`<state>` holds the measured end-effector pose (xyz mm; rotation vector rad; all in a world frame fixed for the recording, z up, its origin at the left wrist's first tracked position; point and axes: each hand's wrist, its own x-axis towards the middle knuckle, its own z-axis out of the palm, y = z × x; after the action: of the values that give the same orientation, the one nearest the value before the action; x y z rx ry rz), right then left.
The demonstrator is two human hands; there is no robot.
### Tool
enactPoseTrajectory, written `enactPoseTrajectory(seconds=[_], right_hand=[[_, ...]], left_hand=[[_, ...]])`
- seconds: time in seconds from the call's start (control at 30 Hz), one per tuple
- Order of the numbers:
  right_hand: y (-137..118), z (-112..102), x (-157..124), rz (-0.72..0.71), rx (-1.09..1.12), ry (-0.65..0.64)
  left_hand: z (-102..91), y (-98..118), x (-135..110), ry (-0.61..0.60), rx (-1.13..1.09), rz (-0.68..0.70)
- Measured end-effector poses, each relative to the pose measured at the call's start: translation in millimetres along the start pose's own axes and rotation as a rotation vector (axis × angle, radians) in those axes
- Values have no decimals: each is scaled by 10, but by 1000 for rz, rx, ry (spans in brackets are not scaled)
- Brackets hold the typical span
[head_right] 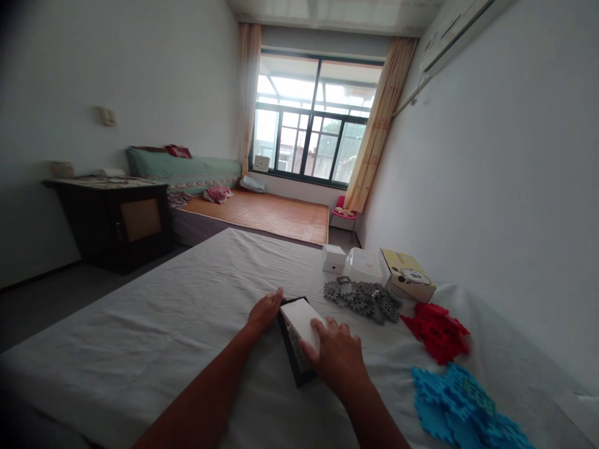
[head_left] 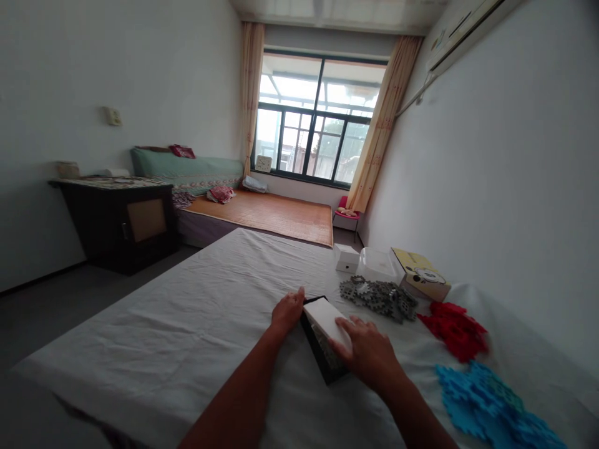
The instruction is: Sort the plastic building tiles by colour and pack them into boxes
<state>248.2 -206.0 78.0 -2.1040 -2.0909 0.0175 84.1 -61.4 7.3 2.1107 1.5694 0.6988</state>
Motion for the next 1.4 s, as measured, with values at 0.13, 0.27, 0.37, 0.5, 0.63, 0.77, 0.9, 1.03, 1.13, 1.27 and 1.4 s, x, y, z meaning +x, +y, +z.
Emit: enactPoseTrajectory(seconds=[0.13, 0.27, 0.37, 0.5, 0.63, 0.77, 0.9, 1.03, 1.13, 1.27, 1.4], right_hand=[[-141, 136, -46, 20, -115, 13], [-169, 187, -53, 37, -132, 33], [-171, 174, -13, 41, -126, 24], [-148, 144, 0, 47, -76, -9], [-69, 166, -89, 58, 60, -80], [33, 288, -142, 89, 192, -96], [172, 347, -148, 44, 303, -19], [530, 175, -337, -1, 383, 67], [1090, -41, -628, 87, 342, 222], [2204, -281, -1107, 352, 141, 451], [3351, -250, -1585, 569, -78, 517]], left_hand=[[-20, 39, -17, 1, 38, 10], [-22, 57, -19, 15, 67, 1], [-19, 53, -22, 20, 72, 15], [-16, 39, -12, 22, 69, 37], [-11, 7, 27, 10, 48, 58], [-4, -54, 97, 35, 45, 153], [-14, -119, 173, 93, -28, 201], [-14, -185, 244, 107, -148, 140], [6, -197, 276, 83, -192, 145], [12, -132, 262, 71, -161, 156], [7, -86, 239, 78, -156, 180]])
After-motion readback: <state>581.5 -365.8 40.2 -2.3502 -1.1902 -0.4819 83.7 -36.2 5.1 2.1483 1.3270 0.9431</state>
